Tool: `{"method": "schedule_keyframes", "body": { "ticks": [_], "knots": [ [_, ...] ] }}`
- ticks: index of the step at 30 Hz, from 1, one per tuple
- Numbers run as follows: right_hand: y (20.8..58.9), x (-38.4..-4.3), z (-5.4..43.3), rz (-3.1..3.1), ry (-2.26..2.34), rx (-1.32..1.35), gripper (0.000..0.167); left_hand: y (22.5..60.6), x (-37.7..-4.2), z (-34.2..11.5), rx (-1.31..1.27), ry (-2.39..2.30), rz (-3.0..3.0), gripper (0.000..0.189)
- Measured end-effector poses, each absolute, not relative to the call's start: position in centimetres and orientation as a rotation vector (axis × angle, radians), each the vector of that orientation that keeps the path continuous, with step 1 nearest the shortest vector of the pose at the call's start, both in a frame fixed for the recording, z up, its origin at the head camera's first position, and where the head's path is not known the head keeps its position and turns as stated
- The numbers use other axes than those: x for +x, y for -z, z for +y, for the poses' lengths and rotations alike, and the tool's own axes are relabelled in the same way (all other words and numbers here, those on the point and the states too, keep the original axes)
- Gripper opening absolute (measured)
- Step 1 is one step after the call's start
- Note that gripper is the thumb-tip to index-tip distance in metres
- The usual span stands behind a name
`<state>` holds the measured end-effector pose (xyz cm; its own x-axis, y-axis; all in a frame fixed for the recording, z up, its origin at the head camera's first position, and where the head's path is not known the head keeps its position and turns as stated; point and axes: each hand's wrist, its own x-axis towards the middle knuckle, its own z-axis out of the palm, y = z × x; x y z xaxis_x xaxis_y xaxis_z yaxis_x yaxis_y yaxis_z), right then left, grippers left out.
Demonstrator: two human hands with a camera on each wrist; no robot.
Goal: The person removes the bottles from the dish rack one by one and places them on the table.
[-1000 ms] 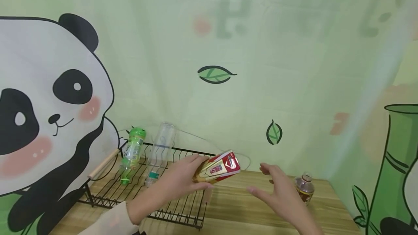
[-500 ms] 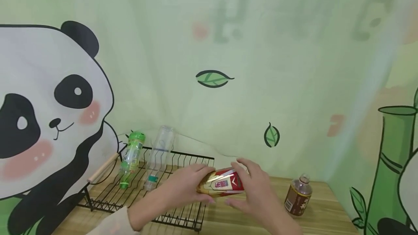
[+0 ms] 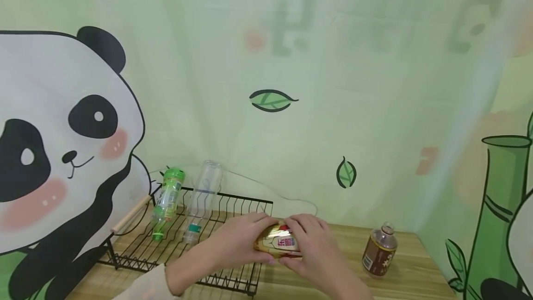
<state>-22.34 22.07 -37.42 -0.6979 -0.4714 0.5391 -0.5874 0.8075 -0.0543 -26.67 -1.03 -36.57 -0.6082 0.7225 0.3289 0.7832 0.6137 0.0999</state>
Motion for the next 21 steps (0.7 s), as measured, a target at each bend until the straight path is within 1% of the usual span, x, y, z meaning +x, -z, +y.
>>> {"method": "schedule_keyframes", "body": {
  "ticks": [12,21],
  "knots": [
    [38.07,-22.83,22.01,-2.486,-0.239,0.855,0.079,36.77,-26.70,-0.86,-1.243,0.292,-2.602,0.080],
    [38.30,-22.90,21.97,-2.489,-0.213,0.877,0.078,37.02,-26.92,-0.90,-1.255,0.344,-2.646,0.081]
  ]
}}
